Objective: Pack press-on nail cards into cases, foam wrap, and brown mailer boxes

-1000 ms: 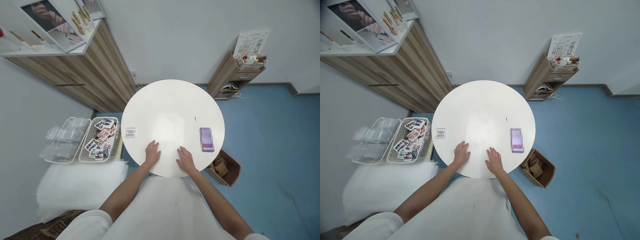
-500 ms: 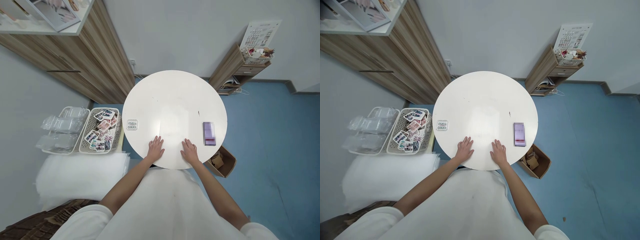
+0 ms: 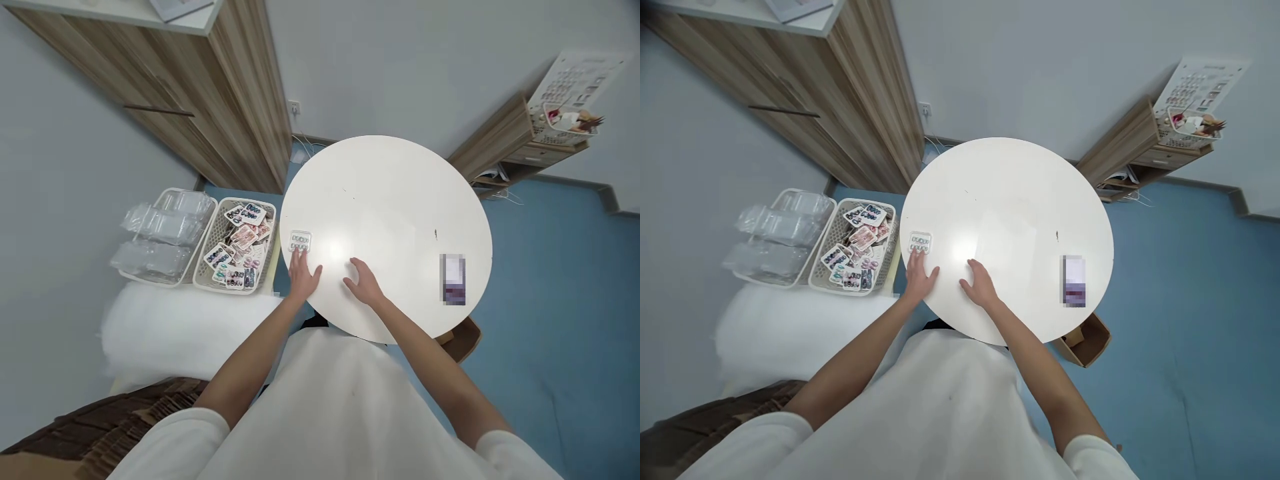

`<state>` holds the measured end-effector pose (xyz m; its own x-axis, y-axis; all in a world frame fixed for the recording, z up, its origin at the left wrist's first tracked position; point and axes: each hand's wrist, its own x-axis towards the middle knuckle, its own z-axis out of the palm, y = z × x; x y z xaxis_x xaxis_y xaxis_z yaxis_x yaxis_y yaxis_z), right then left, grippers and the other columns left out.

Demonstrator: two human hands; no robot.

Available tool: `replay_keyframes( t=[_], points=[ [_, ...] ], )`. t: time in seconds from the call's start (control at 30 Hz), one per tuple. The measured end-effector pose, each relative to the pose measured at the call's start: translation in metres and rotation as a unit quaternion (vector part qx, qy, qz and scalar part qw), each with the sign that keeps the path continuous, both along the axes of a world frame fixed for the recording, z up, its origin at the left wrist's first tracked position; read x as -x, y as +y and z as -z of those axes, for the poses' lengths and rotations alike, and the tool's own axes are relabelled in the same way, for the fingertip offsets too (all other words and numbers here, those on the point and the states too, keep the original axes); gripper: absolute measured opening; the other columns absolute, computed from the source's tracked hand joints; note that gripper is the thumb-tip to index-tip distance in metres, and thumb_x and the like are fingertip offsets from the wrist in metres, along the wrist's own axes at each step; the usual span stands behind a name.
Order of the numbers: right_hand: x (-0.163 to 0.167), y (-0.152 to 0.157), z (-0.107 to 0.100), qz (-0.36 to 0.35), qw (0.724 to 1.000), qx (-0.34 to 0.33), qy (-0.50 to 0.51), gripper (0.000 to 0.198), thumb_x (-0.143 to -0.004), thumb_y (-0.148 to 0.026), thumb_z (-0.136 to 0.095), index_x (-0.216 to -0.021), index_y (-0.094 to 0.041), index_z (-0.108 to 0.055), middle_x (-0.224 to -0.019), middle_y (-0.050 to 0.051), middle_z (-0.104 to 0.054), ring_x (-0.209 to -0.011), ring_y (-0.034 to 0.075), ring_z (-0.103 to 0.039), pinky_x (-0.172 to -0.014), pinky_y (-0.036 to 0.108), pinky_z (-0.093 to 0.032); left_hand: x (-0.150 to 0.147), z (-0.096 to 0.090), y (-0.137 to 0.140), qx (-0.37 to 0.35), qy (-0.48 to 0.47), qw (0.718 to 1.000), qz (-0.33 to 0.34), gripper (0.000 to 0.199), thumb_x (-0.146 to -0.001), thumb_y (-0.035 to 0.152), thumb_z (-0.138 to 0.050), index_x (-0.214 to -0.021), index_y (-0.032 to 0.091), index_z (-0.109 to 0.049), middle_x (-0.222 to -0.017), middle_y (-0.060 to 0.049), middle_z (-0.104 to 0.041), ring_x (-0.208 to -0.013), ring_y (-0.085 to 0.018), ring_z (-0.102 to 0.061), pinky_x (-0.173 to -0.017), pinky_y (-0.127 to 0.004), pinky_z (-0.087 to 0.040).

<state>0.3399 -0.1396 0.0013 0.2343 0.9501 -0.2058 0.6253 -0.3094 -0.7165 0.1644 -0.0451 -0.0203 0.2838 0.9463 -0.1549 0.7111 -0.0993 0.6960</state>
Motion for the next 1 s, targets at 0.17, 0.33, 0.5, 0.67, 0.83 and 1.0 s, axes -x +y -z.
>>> replay_keyframes(
  t=[0.17, 0.33, 0.5, 0.67, 0.83, 1.0],
  points=[
    [0.046, 0.064, 0.004, 0.019, 0.979, 0.052, 0.195, 0.064, -0.071, -0.038, -0.057, -0.129, -0.023, -0.035, -0.137, 0.007, -0.034, -0.124, 0.023, -0.035, -0.097, 0.041, -0.037, 0.032, 0.012, 0.051, 0.071, -0.069, 0.991, -0.086, 0.060, -0.078, 0.025, -0.048, -0.133, 0.014, -0.028, -0.139, -0.012, -0.031, -0.128, -0.023, -0.028, -0.106, -0.036, -0.022],
    [0.073, 0.091, 0.008, 0.076, 0.937, 0.089, 0.328, 0.062, -0.073, -0.034, -0.055, -0.130, -0.022, -0.034, -0.137, 0.007, -0.035, -0.125, 0.022, -0.035, -0.096, 0.038, -0.039, 0.036, 0.015, 0.061, 0.136, -0.122, 0.978, -0.102, 0.053, -0.077, 0.021, -0.046, -0.128, 0.014, -0.037, -0.129, -0.011, -0.045, -0.116, -0.022, -0.044, -0.098, -0.035, -0.035],
    [0.075, 0.092, 0.007, 0.117, 0.926, 0.074, 0.352, 0.059, -0.071, -0.029, -0.058, -0.126, -0.021, -0.039, -0.133, 0.008, -0.040, -0.122, 0.021, -0.038, -0.099, 0.039, -0.036, 0.033, 0.017, 0.051, 0.159, -0.175, 0.964, -0.123, 0.047, -0.079, 0.022, -0.044, -0.125, 0.016, -0.042, -0.123, -0.010, -0.050, -0.112, -0.021, -0.047, -0.095, -0.033, -0.037],
    [0.052, 0.062, 0.008, 0.154, 0.934, 0.036, 0.322, 0.055, -0.069, -0.026, -0.059, -0.121, -0.023, -0.042, -0.129, 0.006, -0.041, -0.118, 0.018, -0.042, -0.101, 0.036, -0.033, 0.016, 0.006, 0.027, 0.194, -0.205, 0.956, -0.075, 0.044, -0.080, 0.025, -0.043, -0.123, 0.016, -0.044, -0.117, -0.010, -0.054, -0.108, -0.020, -0.050, -0.091, -0.033, -0.040],
    [0.021, 0.004, 0.009, 0.182, 0.954, 0.002, 0.237, 0.048, -0.070, -0.025, -0.058, -0.117, -0.025, -0.047, -0.122, 0.005, -0.045, -0.110, 0.018, -0.048, -0.098, 0.037, -0.038, -0.014, -0.002, -0.009, 0.203, -0.201, 0.958, 0.029, 0.043, -0.079, 0.026, -0.045, -0.121, 0.017, -0.046, -0.116, -0.010, -0.052, -0.104, -0.020, -0.051, -0.089, -0.034, -0.041],
    [-0.009, -0.054, 0.007, 0.189, 0.966, -0.012, 0.175, 0.044, -0.071, -0.023, -0.055, -0.115, -0.025, -0.049, -0.117, 0.005, -0.049, -0.104, 0.019, -0.053, -0.095, 0.039, -0.041, -0.045, -0.001, -0.044, 0.194, -0.204, 0.951, 0.128, 0.040, -0.078, 0.022, -0.044, -0.117, 0.017, -0.049, -0.115, -0.009, -0.051, -0.101, -0.018, -0.052, -0.088, -0.034, -0.042]
  ],
)
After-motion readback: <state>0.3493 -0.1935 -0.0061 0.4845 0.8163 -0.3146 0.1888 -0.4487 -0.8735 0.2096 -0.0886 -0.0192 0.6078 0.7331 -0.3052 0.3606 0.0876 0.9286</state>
